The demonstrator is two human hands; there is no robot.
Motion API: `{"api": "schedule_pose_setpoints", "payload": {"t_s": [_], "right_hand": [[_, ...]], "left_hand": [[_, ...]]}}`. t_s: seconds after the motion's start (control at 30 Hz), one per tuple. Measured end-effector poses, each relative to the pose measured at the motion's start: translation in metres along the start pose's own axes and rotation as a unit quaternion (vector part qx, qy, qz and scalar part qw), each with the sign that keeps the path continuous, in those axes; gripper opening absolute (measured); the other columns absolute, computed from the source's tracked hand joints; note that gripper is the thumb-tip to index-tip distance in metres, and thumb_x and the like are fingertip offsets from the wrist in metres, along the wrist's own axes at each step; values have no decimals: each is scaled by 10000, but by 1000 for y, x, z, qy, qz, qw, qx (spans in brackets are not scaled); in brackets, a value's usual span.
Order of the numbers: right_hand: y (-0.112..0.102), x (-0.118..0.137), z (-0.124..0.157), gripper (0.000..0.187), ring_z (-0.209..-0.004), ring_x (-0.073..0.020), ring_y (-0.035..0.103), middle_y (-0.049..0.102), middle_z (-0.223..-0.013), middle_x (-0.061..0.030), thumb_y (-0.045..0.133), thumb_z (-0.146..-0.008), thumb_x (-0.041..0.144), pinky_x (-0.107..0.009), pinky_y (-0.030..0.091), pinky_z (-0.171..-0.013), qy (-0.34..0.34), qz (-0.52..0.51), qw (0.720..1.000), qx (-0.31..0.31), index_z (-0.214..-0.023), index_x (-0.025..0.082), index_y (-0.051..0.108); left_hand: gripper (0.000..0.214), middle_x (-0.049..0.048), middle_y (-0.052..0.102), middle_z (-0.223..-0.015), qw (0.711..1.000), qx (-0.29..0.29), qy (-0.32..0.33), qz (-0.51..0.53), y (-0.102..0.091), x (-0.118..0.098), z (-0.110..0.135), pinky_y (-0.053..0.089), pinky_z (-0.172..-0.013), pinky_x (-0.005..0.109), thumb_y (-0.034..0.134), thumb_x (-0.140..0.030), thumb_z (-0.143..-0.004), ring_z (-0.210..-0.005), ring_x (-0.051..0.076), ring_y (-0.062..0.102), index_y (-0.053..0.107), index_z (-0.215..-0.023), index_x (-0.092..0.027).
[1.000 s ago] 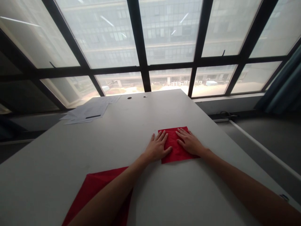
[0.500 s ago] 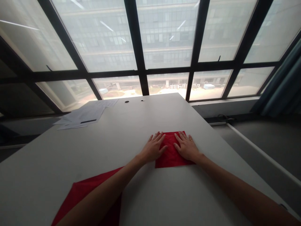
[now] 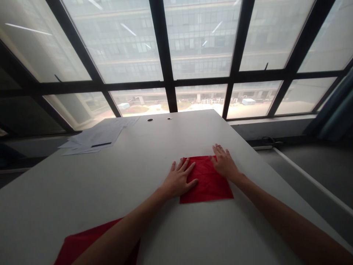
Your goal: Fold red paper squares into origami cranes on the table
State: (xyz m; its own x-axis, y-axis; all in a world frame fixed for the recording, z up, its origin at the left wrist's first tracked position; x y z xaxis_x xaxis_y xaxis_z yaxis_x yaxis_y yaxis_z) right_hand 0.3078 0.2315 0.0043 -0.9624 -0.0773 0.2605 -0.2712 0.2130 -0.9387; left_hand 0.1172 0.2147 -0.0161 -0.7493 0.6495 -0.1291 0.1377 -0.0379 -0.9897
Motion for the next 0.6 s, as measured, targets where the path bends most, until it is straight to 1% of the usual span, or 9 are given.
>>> {"api": "schedule_pose_setpoints", "payload": {"t_s": [0.03,0.1,0.17,0.27,0.37,0.43,0.5,0.53,0.6], "right_hand": [[1,19,4,593,-1509,-234,168,232,-1619,-138,262,-1022,372,-454,132,-1216,-62,-25,998,5,-1550,101,267],[10,56,21,582,-1512,-207,154,221,-1627,-79,272,-1025,382,-437,129,-1222,-188,-63,978,58,-1568,178,232],[21,74,34,594,-1512,-196,153,220,-1628,-50,285,-1024,430,-434,114,-1226,-249,-74,959,117,-1574,223,204],[30,55,28,635,-1513,-221,151,221,-1626,-70,291,-1012,500,-466,98,-1225,-204,-45,969,131,-1567,196,234],[32,12,8,622,-1504,-261,185,256,-1612,-112,259,-1017,468,-540,94,-1209,-93,-1,991,96,-1551,148,279],[27,-7,-1,607,-1494,-275,219,289,-1597,-140,258,-1018,425,-556,116,-1201,-34,10,998,58,-1533,110,315],[15,-9,-2,594,-1493,-267,223,305,-1589,-155,266,-1014,381,-530,116,-1208,-14,5,1000,6,-1519,76,334],[10,-2,0,588,-1498,-253,210,306,-1589,-151,272,-1012,363,-506,103,-1217,-27,-2,999,-17,-1518,71,335],[4,24,7,579,-1507,-213,177,295,-1599,-120,289,-1009,346,-440,95,-1230,-102,-26,994,-26,-1528,92,325]], "left_hand": [[821,113,152,-1641,1000,-1,0,0,0,-1,0,67,-1193,587,297,-738,-925,-1518,337,83,174,-1581,-260],[854,120,148,-1640,1000,-2,0,-1,0,-1,2,60,-1204,556,293,-742,-921,-1522,316,78,155,-1585,-224],[864,118,149,-1640,1000,-3,1,-2,0,-2,3,55,-1213,530,280,-740,-924,-1526,292,76,152,-1585,-199],[857,106,162,-1638,1000,1,0,-1,-1,-2,4,50,-1218,517,270,-737,-926,-1528,273,75,162,-1583,-197],[861,101,163,-1639,1000,2,-7,-2,-1,0,3,54,-1216,522,293,-742,-917,-1526,287,82,173,-1582,-210],[862,100,150,-1641,1000,0,-9,0,-1,0,3,62,-1215,525,308,-741,-914,-1524,299,86,169,-1583,-217],[863,102,136,-1643,1000,-4,-9,1,-1,0,3,68,-1214,528,313,-741,-913,-1523,304,90,166,-1584,-218],[864,104,133,-1643,1000,-4,-10,1,-1,0,3,68,-1214,531,313,-742,-913,-1523,306,91,169,-1583,-217],[868,108,138,-1642,1000,-3,-11,1,-1,0,4,65,-1213,532,308,-748,-911,-1523,305,89,181,-1581,-212]]}}
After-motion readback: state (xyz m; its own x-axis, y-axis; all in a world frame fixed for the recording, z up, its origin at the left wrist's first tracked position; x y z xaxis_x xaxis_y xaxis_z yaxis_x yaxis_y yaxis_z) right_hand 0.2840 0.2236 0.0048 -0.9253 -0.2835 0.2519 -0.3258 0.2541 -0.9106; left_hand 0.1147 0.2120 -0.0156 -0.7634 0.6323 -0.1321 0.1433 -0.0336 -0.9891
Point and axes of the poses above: each hand's wrist, its own z-axis away from the middle knuckle, its own y-axis out of the palm, x = y × z, the point moved 9 cm from there along -z, towards the middle knuckle
